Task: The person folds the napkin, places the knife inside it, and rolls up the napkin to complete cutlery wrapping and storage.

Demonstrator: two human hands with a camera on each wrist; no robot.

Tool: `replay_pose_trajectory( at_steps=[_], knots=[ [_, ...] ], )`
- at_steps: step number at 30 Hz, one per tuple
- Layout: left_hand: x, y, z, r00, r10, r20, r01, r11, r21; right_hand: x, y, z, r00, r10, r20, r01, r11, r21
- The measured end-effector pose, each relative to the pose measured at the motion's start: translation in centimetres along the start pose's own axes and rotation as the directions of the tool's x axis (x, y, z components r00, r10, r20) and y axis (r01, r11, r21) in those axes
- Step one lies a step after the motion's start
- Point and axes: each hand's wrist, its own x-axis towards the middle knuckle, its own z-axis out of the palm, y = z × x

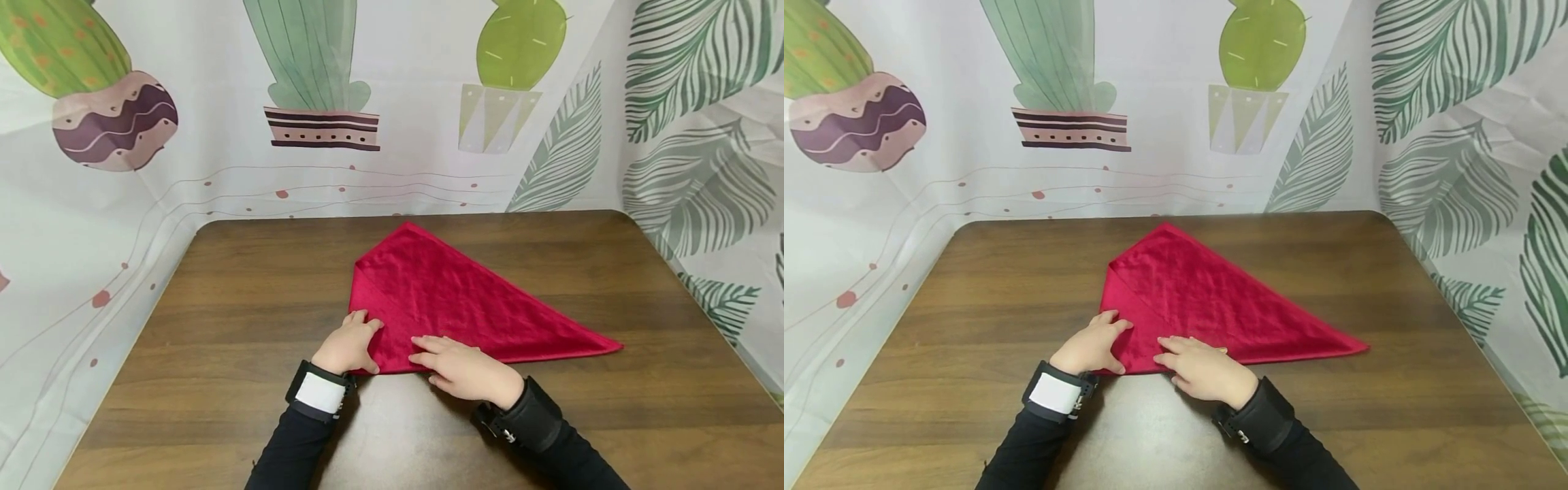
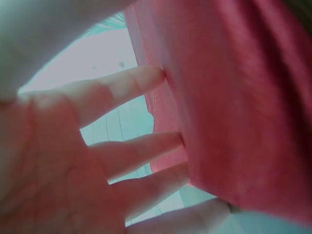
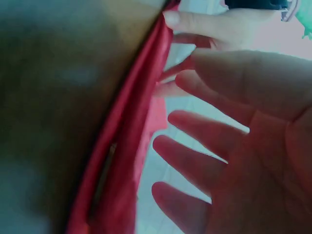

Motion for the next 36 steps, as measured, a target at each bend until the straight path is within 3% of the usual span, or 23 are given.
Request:
replay_pose_trajectory(
  at_steps=[6, 16, 21, 30, 36],
  knots=[
    [-0.1, 0.0, 0.0, 1.0, 0.002, -0.003, -0.002, 1.0, 0.003, 0.3, -0.3, 0.7, 0.995, -0.001, 0.099, 0.002, 1.0, -0.009],
    [0.2, 0.1, -0.2, 1.0, 0.008, -0.002, -0.008, 1.0, 0.022, 0.4, 0.1, 1.2, 0.996, 0.025, 0.091, -0.023, 1.0, -0.017],
    [0.3, -0.4, -0.2, 0.998, 0.049, 0.031, -0.05, 0.998, 0.026, 0.3, 0.1, 1.4, 0.994, 0.037, 0.106, -0.037, 0.999, -0.009],
    [2.3, -2.3, -2.0, 0.982, 0.076, 0.17, -0.097, 0.989, 0.113, 0.2, 0.0, 1.4, 0.995, 0.032, 0.096, -0.031, 0.999, -0.011],
    [4.0, -3.5, -2.3, 0.982, 0.088, 0.166, -0.118, 0.977, 0.178, 0.0, 0.1, 1.3, 0.994, 0.044, 0.099, -0.042, 0.999, -0.022]
  ],
)
